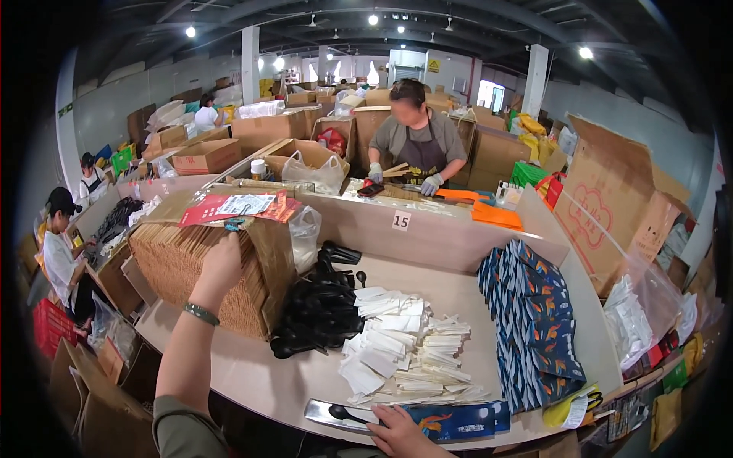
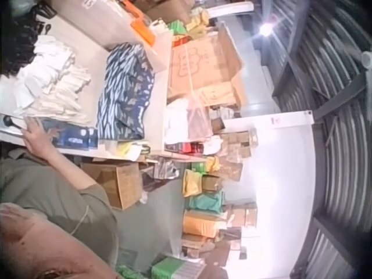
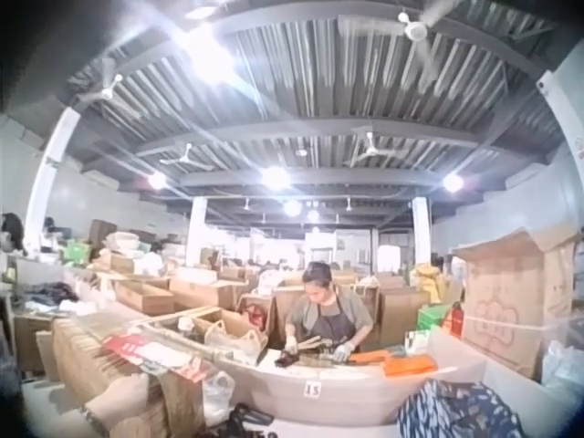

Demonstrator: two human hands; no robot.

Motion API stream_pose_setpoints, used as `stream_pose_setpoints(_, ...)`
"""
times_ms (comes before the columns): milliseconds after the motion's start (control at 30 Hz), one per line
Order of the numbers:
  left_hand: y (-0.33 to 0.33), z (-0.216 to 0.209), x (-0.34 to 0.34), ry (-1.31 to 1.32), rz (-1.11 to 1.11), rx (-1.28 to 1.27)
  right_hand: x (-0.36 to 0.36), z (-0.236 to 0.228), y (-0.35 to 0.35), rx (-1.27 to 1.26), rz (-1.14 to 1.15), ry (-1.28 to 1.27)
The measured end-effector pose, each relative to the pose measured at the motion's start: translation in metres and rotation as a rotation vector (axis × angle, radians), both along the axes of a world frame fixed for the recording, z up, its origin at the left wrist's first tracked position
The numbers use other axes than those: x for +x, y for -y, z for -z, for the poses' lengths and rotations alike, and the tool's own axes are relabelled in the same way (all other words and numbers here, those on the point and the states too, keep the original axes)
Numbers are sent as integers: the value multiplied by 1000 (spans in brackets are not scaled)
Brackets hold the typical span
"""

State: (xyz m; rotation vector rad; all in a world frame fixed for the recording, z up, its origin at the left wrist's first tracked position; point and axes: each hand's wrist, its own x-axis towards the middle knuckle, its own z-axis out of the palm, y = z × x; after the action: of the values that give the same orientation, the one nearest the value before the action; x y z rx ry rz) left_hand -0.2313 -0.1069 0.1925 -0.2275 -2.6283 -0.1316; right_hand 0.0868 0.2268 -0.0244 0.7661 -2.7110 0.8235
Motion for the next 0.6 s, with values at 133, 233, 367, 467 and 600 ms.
stream_pose_setpoints(133,24,11,39,-153,5,65,-1,-5,-6,-17,-13,2)
stream_pose_setpoints(233,51,32,82,-273,64,365,4,-9,-6,-31,-22,34)
stream_pose_setpoints(367,78,123,143,24,80,1373,1,1,-9,-87,-21,25)
stream_pose_setpoints(467,50,212,185,236,52,1772,-2,6,-15,-102,-43,-16)
stream_pose_setpoints(600,-8,185,223,841,333,1268,-2,-24,-15,-11,0,58)
